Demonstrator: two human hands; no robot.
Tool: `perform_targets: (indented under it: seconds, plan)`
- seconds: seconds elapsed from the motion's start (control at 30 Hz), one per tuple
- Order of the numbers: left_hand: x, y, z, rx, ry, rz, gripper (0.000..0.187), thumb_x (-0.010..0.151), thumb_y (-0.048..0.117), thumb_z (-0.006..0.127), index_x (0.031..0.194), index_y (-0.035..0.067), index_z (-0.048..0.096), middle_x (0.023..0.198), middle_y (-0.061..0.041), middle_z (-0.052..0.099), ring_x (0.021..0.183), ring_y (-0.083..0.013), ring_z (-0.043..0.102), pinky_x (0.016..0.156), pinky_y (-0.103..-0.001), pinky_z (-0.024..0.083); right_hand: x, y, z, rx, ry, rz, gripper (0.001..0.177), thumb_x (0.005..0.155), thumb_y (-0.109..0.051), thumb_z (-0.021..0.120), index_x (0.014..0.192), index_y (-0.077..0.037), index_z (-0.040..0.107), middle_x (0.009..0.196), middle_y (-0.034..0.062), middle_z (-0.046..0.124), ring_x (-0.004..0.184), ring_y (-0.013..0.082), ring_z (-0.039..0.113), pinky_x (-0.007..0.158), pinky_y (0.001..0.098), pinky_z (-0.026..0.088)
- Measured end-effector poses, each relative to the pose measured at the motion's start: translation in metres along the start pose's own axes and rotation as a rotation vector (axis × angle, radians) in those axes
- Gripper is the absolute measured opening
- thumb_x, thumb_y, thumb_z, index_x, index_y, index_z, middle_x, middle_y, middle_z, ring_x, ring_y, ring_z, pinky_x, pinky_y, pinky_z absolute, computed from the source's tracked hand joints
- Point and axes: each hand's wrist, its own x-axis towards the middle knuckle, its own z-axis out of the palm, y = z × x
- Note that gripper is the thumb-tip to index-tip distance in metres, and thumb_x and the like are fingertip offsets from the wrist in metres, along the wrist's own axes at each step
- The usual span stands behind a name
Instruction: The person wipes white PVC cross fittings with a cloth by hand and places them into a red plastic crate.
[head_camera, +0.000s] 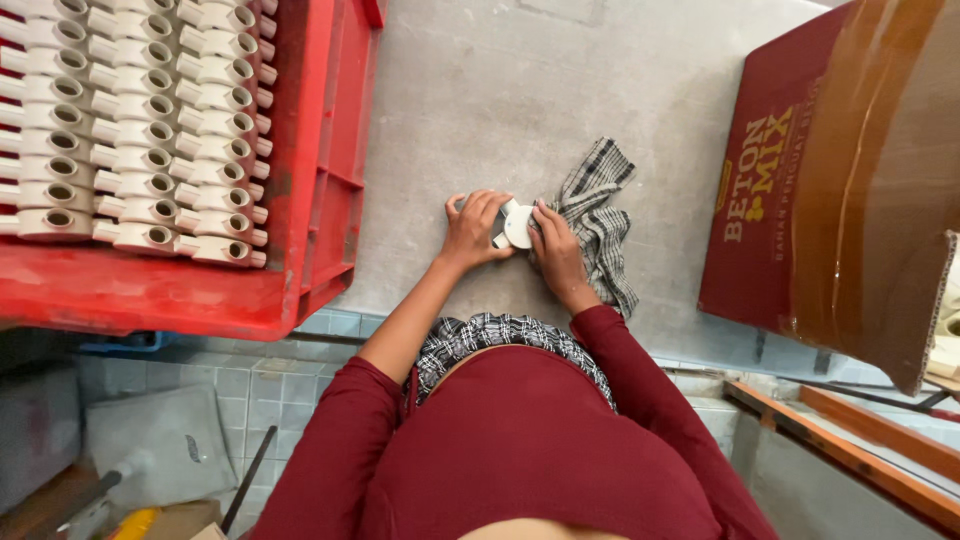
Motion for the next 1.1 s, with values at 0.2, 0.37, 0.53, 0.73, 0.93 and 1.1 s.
perform_targets:
  seconds: [0.2, 0.37, 0.53, 0.73, 0.93, 1.1]
  plan:
    - [-0.002, 0.003, -0.004, 0.047, -0.025, 0.02, 0.084, 0.047, 0.036, 0.077, 0.125, 0.019, 0.049, 0.119, 0.001, 0.056, 0.12, -0.0156, 0.045, 0.097, -0.052, 0.022, -0.005, 0.011, 0.006, -0.254, 0.091, -0.315, 0.009, 0.083, -0.02, 0.067, 0.089, -0.016, 0.072, 0.087, 0.0017, 0.069, 0.107, 0.0289, 0.057, 0.094, 0.049, 0.04]
    - [-0.002, 0.006, -0.006, 0.055, -0.031, 0.026, 0.083, 0.049, 0.034, 0.078, 0.124, 0.018, 0.049, 0.12, 0.0, 0.055, 0.12, -0.0162, 0.045, 0.097, -0.052, 0.022, -0.001, -0.002, 0.003, 0.066, 0.012, -0.244, 0.016, 0.091, -0.009, 0.055, 0.1, -0.004, 0.068, 0.103, 0.0136, 0.068, 0.103, 0.0337, 0.061, 0.094, 0.044, 0.046]
    - [-0.004, 0.007, -0.006, 0.074, -0.045, 0.013, 0.084, 0.049, 0.033, 0.079, 0.125, 0.018, 0.047, 0.121, 0.001, 0.054, 0.12, -0.0159, 0.045, 0.097, -0.053, 0.021, -0.006, -0.003, 0.003, 0.018, 0.009, -0.343, 0.019, 0.087, -0.002, 0.059, 0.104, -0.001, 0.066, 0.104, 0.0157, 0.067, 0.099, 0.0317, 0.063, 0.093, 0.0419, 0.049]
    - [-0.002, 0.014, -0.006, 0.11, -0.068, -0.025, 0.082, 0.052, 0.035, 0.079, 0.126, 0.019, 0.048, 0.121, 0.002, 0.053, 0.121, -0.016, 0.043, 0.097, -0.056, 0.019, 0.008, 0.015, 0.004, -0.138, 0.091, -0.414, 0.013, 0.089, -0.008, 0.062, 0.099, -0.007, 0.069, 0.093, 0.0077, 0.071, 0.102, 0.0249, 0.064, 0.102, 0.0485, 0.037]
    - [-0.004, 0.013, 0.001, 0.214, -0.05, -0.044, 0.08, 0.053, 0.039, 0.079, 0.125, 0.022, 0.05, 0.116, 0.002, 0.056, 0.12, -0.017, 0.042, 0.096, -0.059, 0.018, -0.006, 0.001, 0.013, 0.057, 0.072, -0.261, 0.012, 0.084, -0.009, 0.066, 0.095, -0.007, 0.069, 0.08, 0.005, 0.071, 0.097, 0.021, 0.065, 0.096, 0.0401, 0.046]
    - [-0.003, 0.015, -0.002, 0.226, -0.081, -0.054, 0.08, 0.053, 0.038, 0.08, 0.126, 0.022, 0.051, 0.115, 0.002, 0.057, 0.12, -0.0183, 0.043, 0.097, -0.059, 0.018, 0.008, 0.025, 0.018, 0.03, 0.064, -0.167, 0.007, 0.086, -0.014, 0.064, 0.091, -0.016, 0.068, 0.076, -0.002, 0.064, 0.091, 0.0172, 0.063, 0.087, 0.0359, 0.049]
